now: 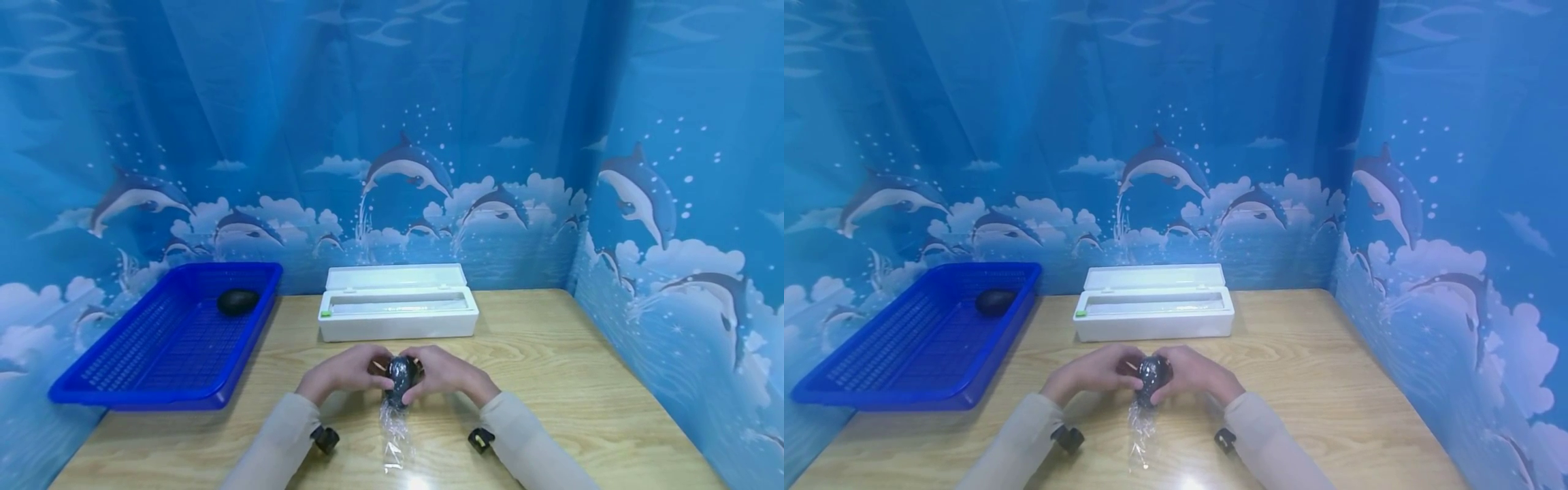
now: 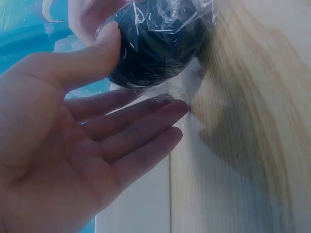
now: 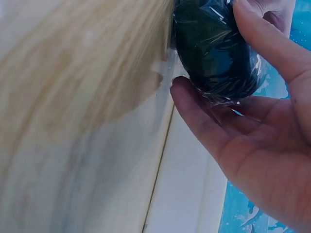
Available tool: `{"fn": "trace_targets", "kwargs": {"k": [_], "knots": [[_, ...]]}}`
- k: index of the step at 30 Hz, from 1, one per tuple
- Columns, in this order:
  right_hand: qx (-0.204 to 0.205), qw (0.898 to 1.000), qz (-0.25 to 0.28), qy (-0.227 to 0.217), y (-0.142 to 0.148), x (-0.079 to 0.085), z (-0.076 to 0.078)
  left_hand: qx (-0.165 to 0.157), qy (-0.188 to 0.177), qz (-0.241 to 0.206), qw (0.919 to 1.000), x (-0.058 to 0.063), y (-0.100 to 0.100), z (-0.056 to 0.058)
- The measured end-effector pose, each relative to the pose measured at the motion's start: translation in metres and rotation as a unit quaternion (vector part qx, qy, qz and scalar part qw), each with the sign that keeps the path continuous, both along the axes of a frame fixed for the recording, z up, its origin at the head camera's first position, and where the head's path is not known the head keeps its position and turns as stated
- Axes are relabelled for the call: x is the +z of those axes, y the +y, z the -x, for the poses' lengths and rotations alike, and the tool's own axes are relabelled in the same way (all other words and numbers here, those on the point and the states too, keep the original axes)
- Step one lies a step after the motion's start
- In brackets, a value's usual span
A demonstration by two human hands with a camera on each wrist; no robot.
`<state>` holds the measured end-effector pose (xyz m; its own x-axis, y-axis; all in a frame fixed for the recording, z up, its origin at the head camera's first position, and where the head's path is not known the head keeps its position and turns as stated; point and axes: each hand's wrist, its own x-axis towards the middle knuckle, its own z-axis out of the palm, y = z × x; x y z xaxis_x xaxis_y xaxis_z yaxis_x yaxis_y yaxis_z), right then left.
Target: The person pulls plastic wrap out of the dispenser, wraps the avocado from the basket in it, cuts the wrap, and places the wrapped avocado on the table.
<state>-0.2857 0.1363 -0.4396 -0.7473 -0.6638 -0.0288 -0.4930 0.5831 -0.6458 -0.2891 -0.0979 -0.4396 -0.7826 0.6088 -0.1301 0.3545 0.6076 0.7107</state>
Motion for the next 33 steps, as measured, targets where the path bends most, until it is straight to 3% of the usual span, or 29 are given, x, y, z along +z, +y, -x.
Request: {"fn": "trace_targets", "kwargs": {"k": [9, 17, 22, 28, 33], "knots": [[-0.012, 1.000, 0.011, -0.015, 0.000, 0.001, 0.000, -0.013, 0.005, -0.014, 0.9998, -0.001, -0.003, 0.002], [-0.051, 0.998, 0.035, -0.010, 0.001, 0.006, 0.000, 0.003, -0.003, -0.032, 0.9995, 0.005, -0.006, -0.001], [-0.076, 0.993, 0.088, -0.018, 0.003, 0.007, 0.003, 0.007, 0.010, -0.064, 0.9979, 0.009, -0.009, 0.000], [-0.076, 0.979, 0.181, -0.058, 0.003, 0.009, 0.006, 0.015, 0.020, -0.116, 0.9929, 0.014, -0.011, 0.001], [-0.077, 0.973, 0.211, -0.057, 0.003, 0.012, 0.006, 0.018, 0.018, -0.141, 0.9897, 0.018, -0.010, -0.001]]}}
